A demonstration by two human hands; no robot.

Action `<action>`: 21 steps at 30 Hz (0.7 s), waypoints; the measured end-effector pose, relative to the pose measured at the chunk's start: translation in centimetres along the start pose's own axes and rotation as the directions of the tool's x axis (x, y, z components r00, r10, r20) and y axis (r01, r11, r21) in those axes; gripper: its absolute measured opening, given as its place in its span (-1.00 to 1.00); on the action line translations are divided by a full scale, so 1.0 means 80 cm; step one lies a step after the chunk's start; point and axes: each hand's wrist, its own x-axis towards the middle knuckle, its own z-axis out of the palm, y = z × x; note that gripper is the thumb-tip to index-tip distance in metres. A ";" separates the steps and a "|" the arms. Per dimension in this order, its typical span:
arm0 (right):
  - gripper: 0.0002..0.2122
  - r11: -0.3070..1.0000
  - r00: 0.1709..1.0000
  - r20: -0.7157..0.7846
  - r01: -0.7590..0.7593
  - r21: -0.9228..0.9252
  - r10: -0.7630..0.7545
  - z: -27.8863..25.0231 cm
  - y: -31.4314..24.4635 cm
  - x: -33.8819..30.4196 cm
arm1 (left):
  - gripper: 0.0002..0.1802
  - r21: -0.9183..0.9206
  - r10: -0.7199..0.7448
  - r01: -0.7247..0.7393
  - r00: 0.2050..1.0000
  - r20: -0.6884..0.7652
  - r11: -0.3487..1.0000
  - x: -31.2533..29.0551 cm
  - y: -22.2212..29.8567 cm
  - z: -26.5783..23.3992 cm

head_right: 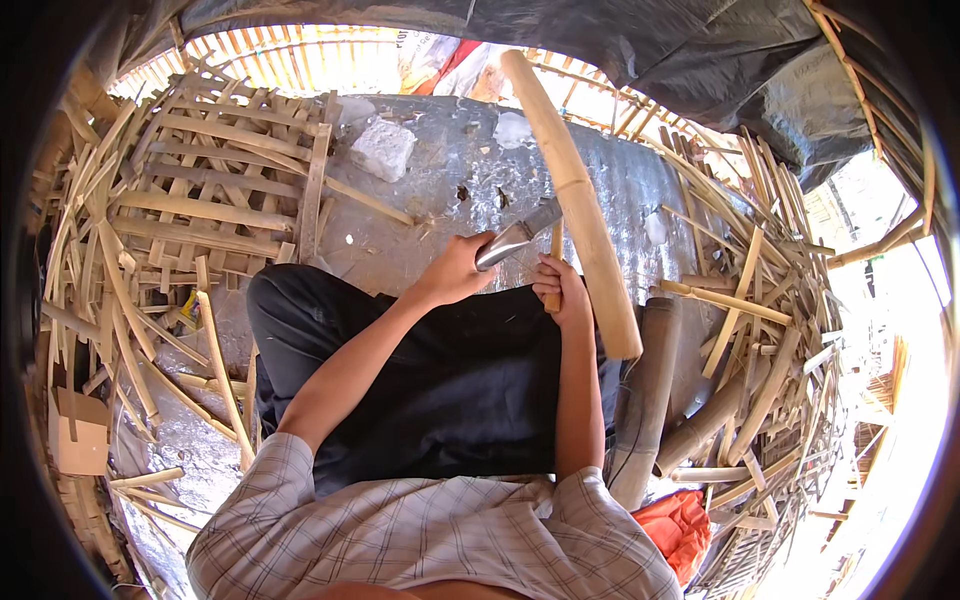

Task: The person uses a chisel and a mallet to carve a hollow bamboo segment while sitting among bamboo shavings.

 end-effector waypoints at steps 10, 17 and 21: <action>-0.79 0.999 0.999 0.011 -0.043 -0.016 0.043 -0.001 -0.001 0.004 | -0.76 -0.609 -0.211 0.325 0.944 0.253 0.723 0.003 0.026 -0.032; -0.80 0.998 1.000 0.015 -0.024 -0.050 0.025 -0.001 0.003 0.006 | -0.81 -0.964 -0.121 0.259 0.961 0.250 0.066 0.005 0.023 -0.063; -0.79 0.997 1.000 0.007 -0.026 -0.072 0.027 -0.002 0.002 0.007 | -0.87 -0.954 -0.158 0.236 0.951 0.266 -0.185 0.007 0.021 -0.084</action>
